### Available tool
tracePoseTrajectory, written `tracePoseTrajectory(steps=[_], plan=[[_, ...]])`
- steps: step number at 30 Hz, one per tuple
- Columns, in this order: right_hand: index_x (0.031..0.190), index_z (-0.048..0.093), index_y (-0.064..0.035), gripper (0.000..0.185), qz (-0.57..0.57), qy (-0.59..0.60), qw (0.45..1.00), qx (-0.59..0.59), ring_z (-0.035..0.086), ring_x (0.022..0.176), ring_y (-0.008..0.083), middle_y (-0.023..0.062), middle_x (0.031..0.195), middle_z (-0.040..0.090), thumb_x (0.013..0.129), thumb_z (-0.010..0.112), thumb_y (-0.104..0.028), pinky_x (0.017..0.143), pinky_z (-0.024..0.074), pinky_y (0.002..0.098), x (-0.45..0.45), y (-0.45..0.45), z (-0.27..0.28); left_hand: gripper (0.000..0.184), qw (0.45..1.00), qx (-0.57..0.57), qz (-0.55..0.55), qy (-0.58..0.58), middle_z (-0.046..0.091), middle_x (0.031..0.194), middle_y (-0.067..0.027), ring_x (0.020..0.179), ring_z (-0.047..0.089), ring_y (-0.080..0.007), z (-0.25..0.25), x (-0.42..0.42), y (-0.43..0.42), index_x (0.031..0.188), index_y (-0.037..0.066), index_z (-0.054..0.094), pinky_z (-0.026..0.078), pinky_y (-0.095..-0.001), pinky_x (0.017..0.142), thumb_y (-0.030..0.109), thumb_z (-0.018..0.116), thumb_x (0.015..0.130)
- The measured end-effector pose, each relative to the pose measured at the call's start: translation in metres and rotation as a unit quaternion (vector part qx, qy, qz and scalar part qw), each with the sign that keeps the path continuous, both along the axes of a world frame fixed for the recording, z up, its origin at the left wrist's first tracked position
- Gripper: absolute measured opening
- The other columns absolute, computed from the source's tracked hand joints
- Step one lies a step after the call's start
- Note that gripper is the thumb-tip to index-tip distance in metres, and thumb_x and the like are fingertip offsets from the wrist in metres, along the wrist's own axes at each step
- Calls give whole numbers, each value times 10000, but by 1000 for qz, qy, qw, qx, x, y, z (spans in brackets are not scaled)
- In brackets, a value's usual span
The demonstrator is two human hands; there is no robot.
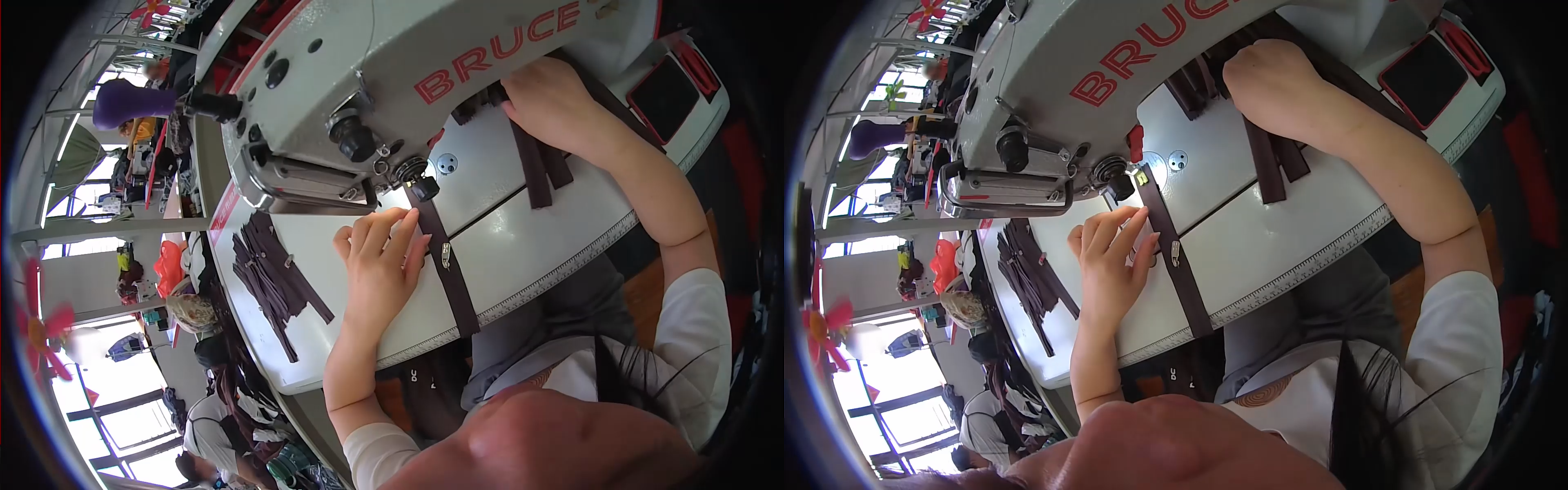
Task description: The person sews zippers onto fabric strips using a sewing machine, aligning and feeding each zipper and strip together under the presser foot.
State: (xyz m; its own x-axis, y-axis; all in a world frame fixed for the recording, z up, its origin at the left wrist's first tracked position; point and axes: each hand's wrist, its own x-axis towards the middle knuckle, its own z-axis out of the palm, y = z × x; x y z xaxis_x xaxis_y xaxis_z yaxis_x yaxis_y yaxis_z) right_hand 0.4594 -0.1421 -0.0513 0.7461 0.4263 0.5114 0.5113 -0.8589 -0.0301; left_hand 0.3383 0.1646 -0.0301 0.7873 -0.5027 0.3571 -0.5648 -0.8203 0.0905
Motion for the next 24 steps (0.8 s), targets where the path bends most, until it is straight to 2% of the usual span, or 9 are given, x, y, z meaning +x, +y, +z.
tracePoseTrajectory(steps=[2,6,10,11,14,18,20,22,24], plan=[[660,638,3,175,6,38,999,7,675,684,342,183,678,650,790,690,-103,669,535,459,-4,-4,11,401,1000,-10,-11,-7,693,1137,-3,1005,611,-199,0,1,-1,1201,107,737,339,-403,923,140,830,813],[689,642,16,205,164,325,930,52,630,591,317,167,632,627,821,698,-132,602,485,441,-29,-3,58,464,997,7,-41,-63,690,1112,-7,930,611,-177,5,-1,-4,1216,93,733,361,-389,905,150,860,773],[745,650,16,301,307,556,746,200,546,547,169,75,611,620,934,712,-210,563,436,348,-56,22,71,569,988,-33,-109,-102,688,1113,-45,790,590,-164,6,-1,-15,1228,76,731,440,-346,764,182,888,691],[779,660,12,310,315,582,714,227,526,571,101,36,615,614,965,706,-233,560,428,312,-62,30,65,539,989,-15,-109,-103,677,1148,-67,806,601,-159,10,-4,-14,1235,66,728,434,-332,746,205,858,731],[776,661,-11,310,347,638,600,334,540,613,68,9,682,650,998,708,-223,570,428,287,-77,51,42,536,983,12,-87,-164,658,1218,-102,769,581,-131,4,-6,-7,1261,62,726,415,-304,710,238,824,764],[770,653,-18,316,347,607,614,366,557,640,59,-2,696,636,1006,707,-222,584,437,272,-78,63,33,609,987,8,36,-156,632,1289,-114,668,497,-103,2,-6,-10,1300,88,722,388,-284,677,228,834,718],[764,647,-18,337,358,556,631,406,566,650,58,-6,691,621,1008,705,-244,592,442,267,-75,71,16,681,991,-14,35,-130,627,1290,-91,643,456,-101,2,-5,-6,1314,100,714,384,-283,652,135,817,641],[751,635,-21,377,301,600,620,406,581,661,60,-10,689,608,1014,695,-284,603,456,266,-71,70,25,676,988,-28,-5,-152,653,1242,-72,643,459,-104,0,-2,-4,1287,77,723,376,-266,626,90,793,615],[743,628,-25,389,287,604,616,416,589,665,62,-10,688,606,1016,690,-295,608,466,268,-68,73,24,559,982,-45,-40,-178,685,1157,-72,670,532,-112,0,1,-5,1174,27,761,423,-262,610,43,772,615]])
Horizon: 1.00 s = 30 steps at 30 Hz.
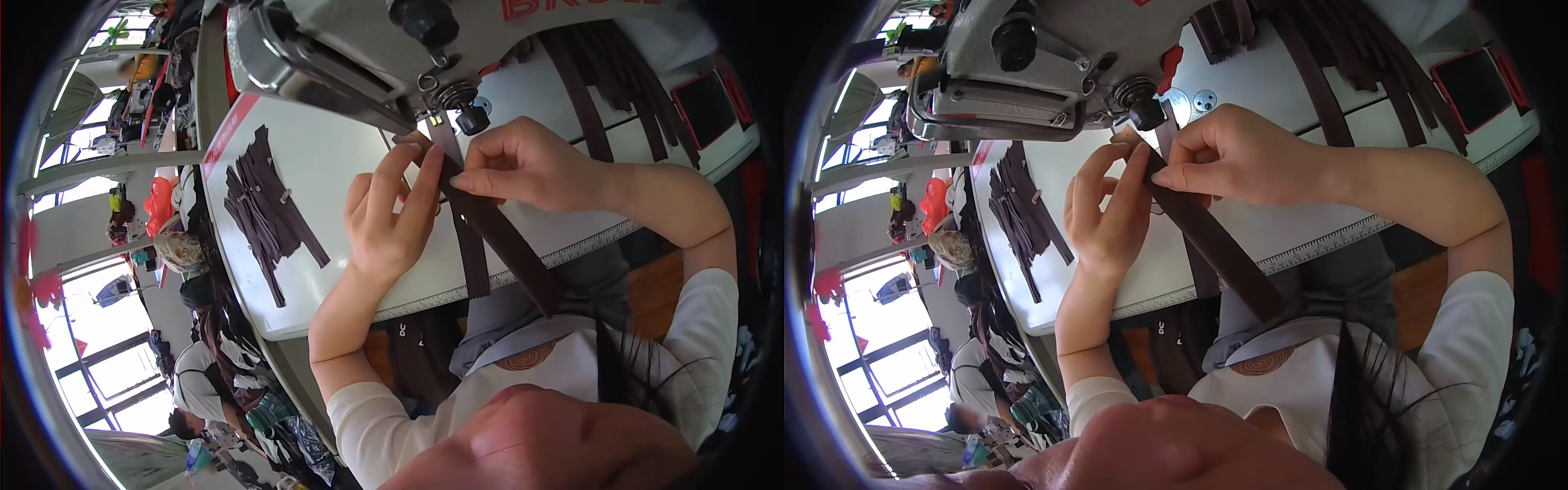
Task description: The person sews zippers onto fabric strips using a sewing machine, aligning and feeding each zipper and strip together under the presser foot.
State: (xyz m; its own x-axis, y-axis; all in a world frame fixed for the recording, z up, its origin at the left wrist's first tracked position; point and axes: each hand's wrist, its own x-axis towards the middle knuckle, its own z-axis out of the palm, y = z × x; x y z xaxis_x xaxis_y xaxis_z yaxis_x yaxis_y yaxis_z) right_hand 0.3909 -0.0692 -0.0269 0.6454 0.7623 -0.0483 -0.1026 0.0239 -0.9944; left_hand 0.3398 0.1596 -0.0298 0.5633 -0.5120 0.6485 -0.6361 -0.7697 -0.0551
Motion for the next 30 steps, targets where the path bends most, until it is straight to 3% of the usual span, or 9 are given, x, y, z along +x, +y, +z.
tracePoseTrajectory(steps=[4,5,7,10,11,14,15,16,30], plan=[[830,649,-30,290,-23,-40,999,21,624,693,111,22,717,641,993,713,-261,675,509,301,-4,6,-6,437,995,-88,-28,37,693,1077,-100,697,614,-128,-1,5,3,1070,-6,787,492,-278,608,-97,730,647],[876,655,-29,239,-65,-205,976,-16,629,719,135,35,768,645,973,729,-235,684,509,317,-3,6,-11,439,988,-139,-22,66,690,1062,-102,695,620,-130,-1,5,3,1066,-4,790,493,-275,604,-132,714,653],[966,667,-27,184,-141,-512,843,-87,637,769,183,60,869,653,932,761,-182,701,511,348,1,4,-23,465,968,-224,-23,108,675,1010,-99,711,661,-137,-3,10,11,1042,2,804,506,-257,595,-231,637,676],[998,690,-16,352,-156,-625,751,-146,645,938,232,90,1071,689,860,795,-323,832,509,382,-2,7,-35,441,941,-290,-31,170,668,1007,-80,749,692,-142,-12,14,27,1022,4,810,529,-260,616,-221,634,686],[1034,692,-2,414,-144,-634,743,-162,624,1001,238,103,1125,670,848,798,-356,858,499,383,-5,9,-36,441,919,-339,-59,193,682,1029,-83,779,703,-138,-18,18,31,1020,8,810,539,-256,628,-223,628,691],[1132,694,36,592,-116,-653,721,-199,563,1153,261,139,1250,622,811,804,-448,918,472,388,-17,12,-37,413,945,-270,-27,181,700,1051,-92,806,712,-149,-5,12,16,1005,5,809,546,-258,646,-216,640,699],[1158,691,46,644,-110,-654,720,-205,546,1181,270,150,1267,612,798,804,-475,927,466,392,-18,11,-37,355,953,-226,-15,202,715,1069,-111,916,731,-205,-2,6,14,1035,-40,783,604,-283,790,-200,650,747],[1184,688,56,696,-105,-655,718,-211,528,1208,279,160,1283,602,785,803,-502,937,460,395,-19,10,-36,347,957,-219,-23,189,718,1062,-112,915,733,-207,-4,5,11,1031,-40,781,602,-284,789,-193,652,748],[1064,722,42,570,-91,-648,736,-173,568,1170,326,193,1236,658,723,798,-408,970,458,434,-22,4,-29,416,974,-85,-37,208,702,1261,-204,1085,727,-344,-2,-9,-6,1194,-67,709,588,-385,938,-79,618,789]])
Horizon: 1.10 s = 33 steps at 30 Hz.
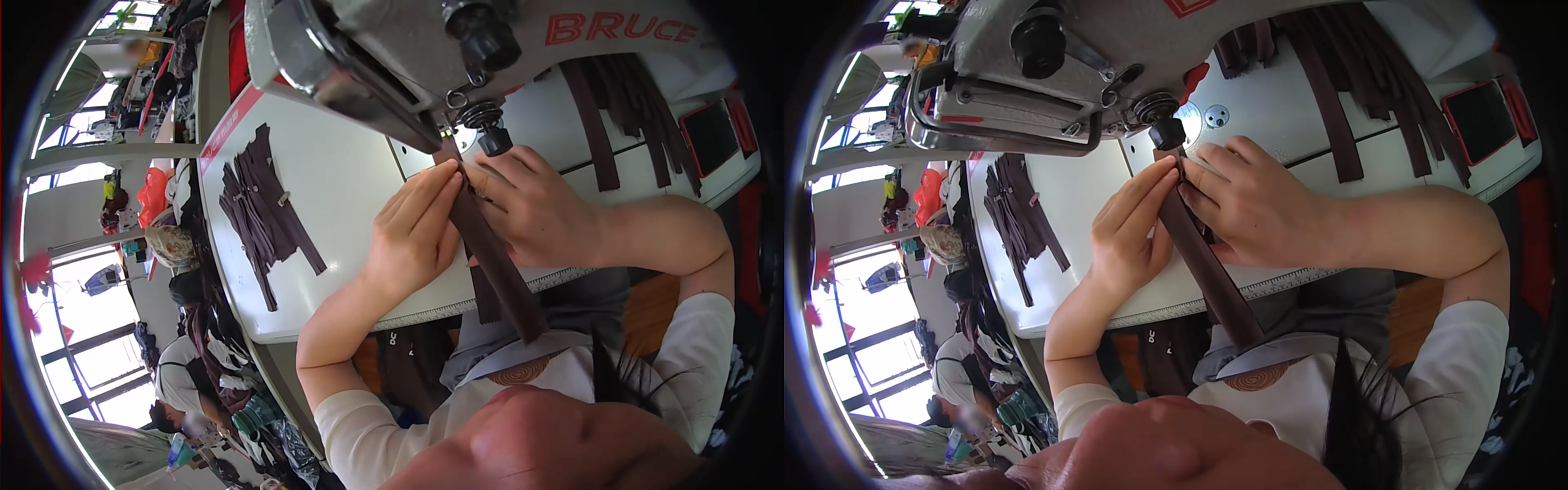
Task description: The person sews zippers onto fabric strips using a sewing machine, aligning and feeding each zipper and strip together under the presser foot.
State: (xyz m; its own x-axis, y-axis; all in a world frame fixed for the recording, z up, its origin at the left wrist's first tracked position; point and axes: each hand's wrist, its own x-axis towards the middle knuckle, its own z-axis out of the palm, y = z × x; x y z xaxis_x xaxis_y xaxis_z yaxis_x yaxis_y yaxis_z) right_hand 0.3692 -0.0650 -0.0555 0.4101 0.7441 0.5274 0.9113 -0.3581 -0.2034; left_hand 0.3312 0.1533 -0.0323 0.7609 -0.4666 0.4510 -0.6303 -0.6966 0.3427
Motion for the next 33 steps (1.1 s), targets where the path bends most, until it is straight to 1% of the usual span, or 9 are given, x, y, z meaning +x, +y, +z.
tracePoseTrajectory(steps=[1,4,5,9,13,16,22,25,33], plan=[[1054,724,41,552,8,5,1000,-4,568,1174,335,198,1234,659,725,797,-397,978,456,442,-2,-2,0,435,1000,-7,-5,14,688,1276,-209,1132,701,-364,-4,0,1,1209,-75,693,559,-424,996,-78,608,783],[1023,728,36,508,17,18,1000,-14,563,1191,361,212,1240,658,719,799,-364,1000,446,463,-4,-7,0,449,999,21,-3,26,674,1285,-222,1169,677,-375,-5,3,-3,1212,-84,680,530,-458,1043,-76,606,769],[1014,729,34,498,18,18,1000,-17,561,1194,364,214,1240,659,718,800,-361,1003,444,467,-4,-7,0,467,999,41,-6,5,660,1278,-235,1184,652,-404,-6,5,-2,1220,-93,668,511,-488,1050,-71,609,758],[989,729,24,479,22,24,999,-24,555,1208,373,216,1233,663,717,805,-363,1016,438,480,-4,-9,2,498,1000,26,-2,15,636,1264,-229,1143,644,-429,-10,7,-2,1246,-79,673,525,-486,986,-74,626,750],[973,725,13,478,21,22,999,-36,549,1216,375,212,1219,668,719,811,-383,1027,432,491,-4,-10,4,543,999,17,17,23,603,1303,-227,1118,651,-414,-13,4,-1,1294,-31,680,532,-465,966,-60,656,753],[964,723,6,475,20,34,999,-34,546,1218,378,206,1209,670,719,813,-390,1033,428,502,-4,-10,2,542,999,29,4,29,616,1291,-219,1132,650,-410,-11,6,0,1298,-31,677,529,-473,992,-62,649,757],[965,725,2,490,21,41,998,-38,541,1224,380,200,1198,671,719,824,-409,1041,424,511,-4,-10,5,533,998,54,4,18,670,1243,-182,1149,662,-355,-8,7,1,1296,-11,679,473,-513,1095,-34,649,764],[972,727,5,499,22,42,998,-40,540,1226,379,200,1200,671,717,830,-411,1044,421,511,-4,-10,5,519,998,67,9,7,683,1223,-177,1139,669,-339,-8,8,0,1290,-6,682,459,-511,1108,-17,652,772],[972,727,6,502,21,45,998,-44,537,1230,376,193,1207,670,710,834,-408,1045,417,512,-4,-10,6,515,997,68,8,23,689,1207,-184,1149,664,-339,-7,7,1,1292,-14,675,445,-512,1118,-20,646,777]])
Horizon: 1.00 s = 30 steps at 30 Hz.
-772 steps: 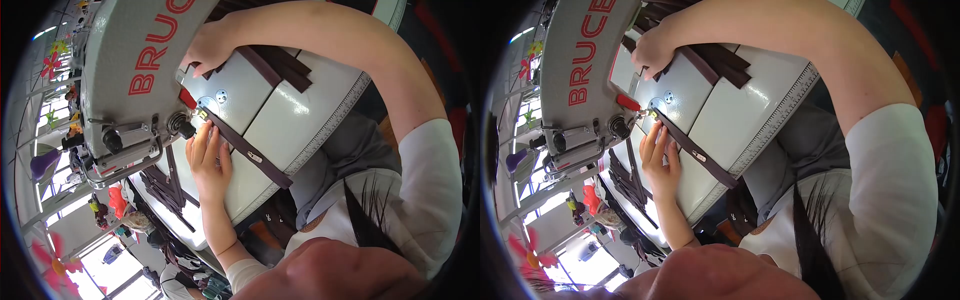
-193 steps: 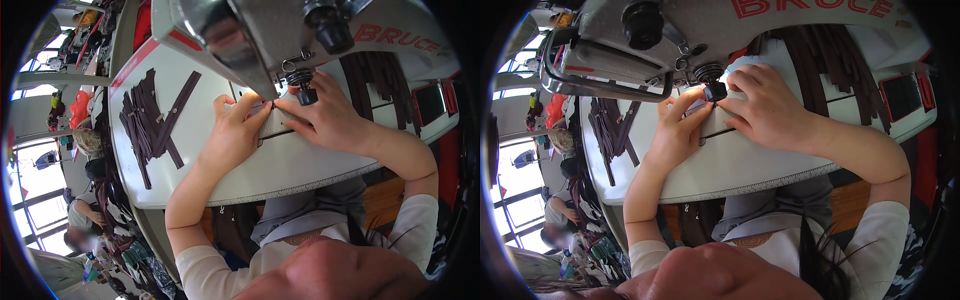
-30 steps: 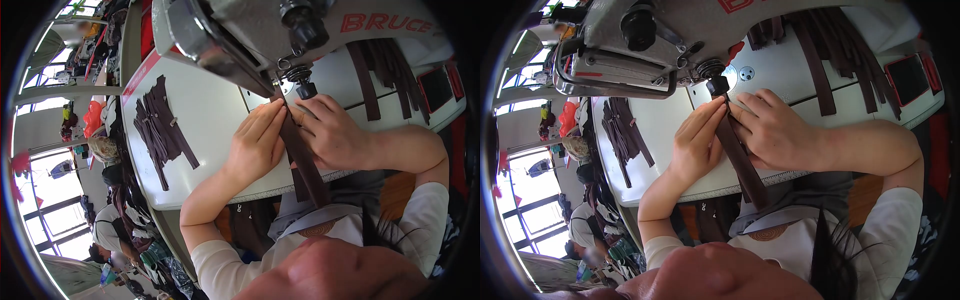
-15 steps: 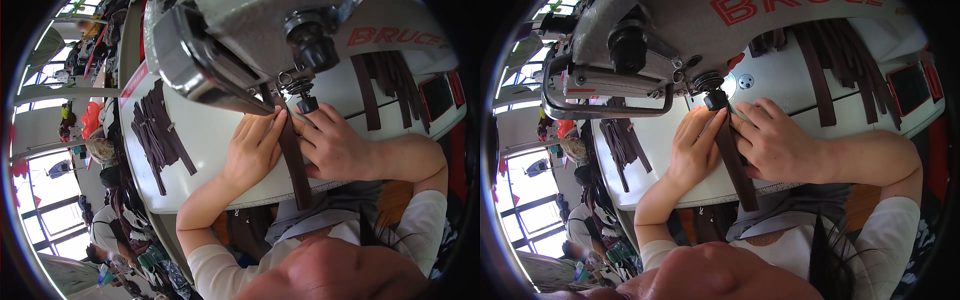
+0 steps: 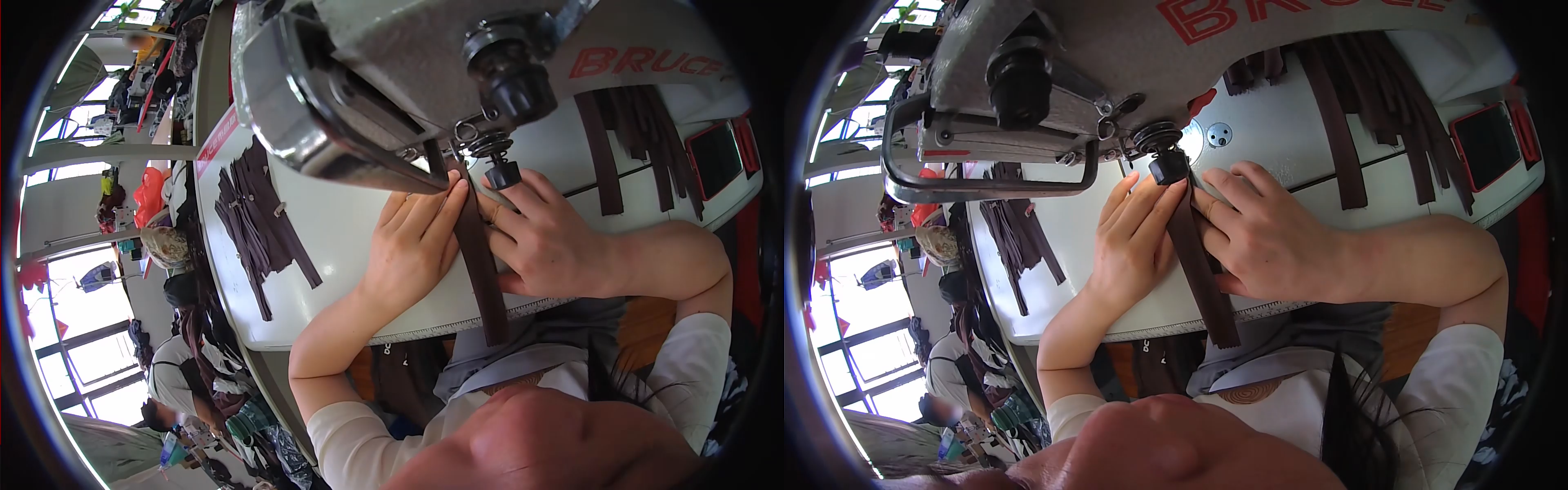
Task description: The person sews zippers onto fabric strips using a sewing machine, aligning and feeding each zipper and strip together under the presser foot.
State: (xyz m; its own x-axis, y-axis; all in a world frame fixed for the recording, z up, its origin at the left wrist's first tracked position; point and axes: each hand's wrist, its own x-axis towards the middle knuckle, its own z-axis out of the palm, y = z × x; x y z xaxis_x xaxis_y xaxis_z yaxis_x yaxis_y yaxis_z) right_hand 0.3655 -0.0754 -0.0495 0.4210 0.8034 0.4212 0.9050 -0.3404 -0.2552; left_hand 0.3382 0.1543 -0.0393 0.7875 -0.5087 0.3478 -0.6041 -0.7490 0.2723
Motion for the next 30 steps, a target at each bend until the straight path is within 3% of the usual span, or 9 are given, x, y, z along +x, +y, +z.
tracePoseTrajectory(steps=[16,25,28,30], plan=[[964,730,8,483,-19,0,999,30,510,1255,378,184,1222,664,677,849,-362,1047,411,543,7,7,-3,424,1000,-13,7,-2,669,1259,-219,1198,647,-373,-4,8,3,1191,-52,679,431,-528,1127,-31,636,770],[983,736,7,493,-24,3,999,22,490,1288,377,178,1234,666,697,849,-378,1081,383,559,6,6,-4,433,1000,-5,14,0,675,1259,-209,1188,653,-369,-4,9,3,1215,-34,685,431,-528,1129,-33,649,783],[993,738,4,496,-26,7,999,22,487,1294,377,178,1238,664,700,848,-380,1086,377,564,6,6,-6,554,999,7,6,-38,676,1034,-95,957,651,-266,-6,11,4,1263,-16,691,510,-406,935,17,745,712],[1000,738,1,499,-30,2,999,19,485,1297,376,176,1245,662,703,847,-385,1089,374,565,7,7,-7,559,999,4,4,-51,678,1044,-98,966,652,-274,-6,13,4,1273,-19,689,511,-408,934,8,739,717]])
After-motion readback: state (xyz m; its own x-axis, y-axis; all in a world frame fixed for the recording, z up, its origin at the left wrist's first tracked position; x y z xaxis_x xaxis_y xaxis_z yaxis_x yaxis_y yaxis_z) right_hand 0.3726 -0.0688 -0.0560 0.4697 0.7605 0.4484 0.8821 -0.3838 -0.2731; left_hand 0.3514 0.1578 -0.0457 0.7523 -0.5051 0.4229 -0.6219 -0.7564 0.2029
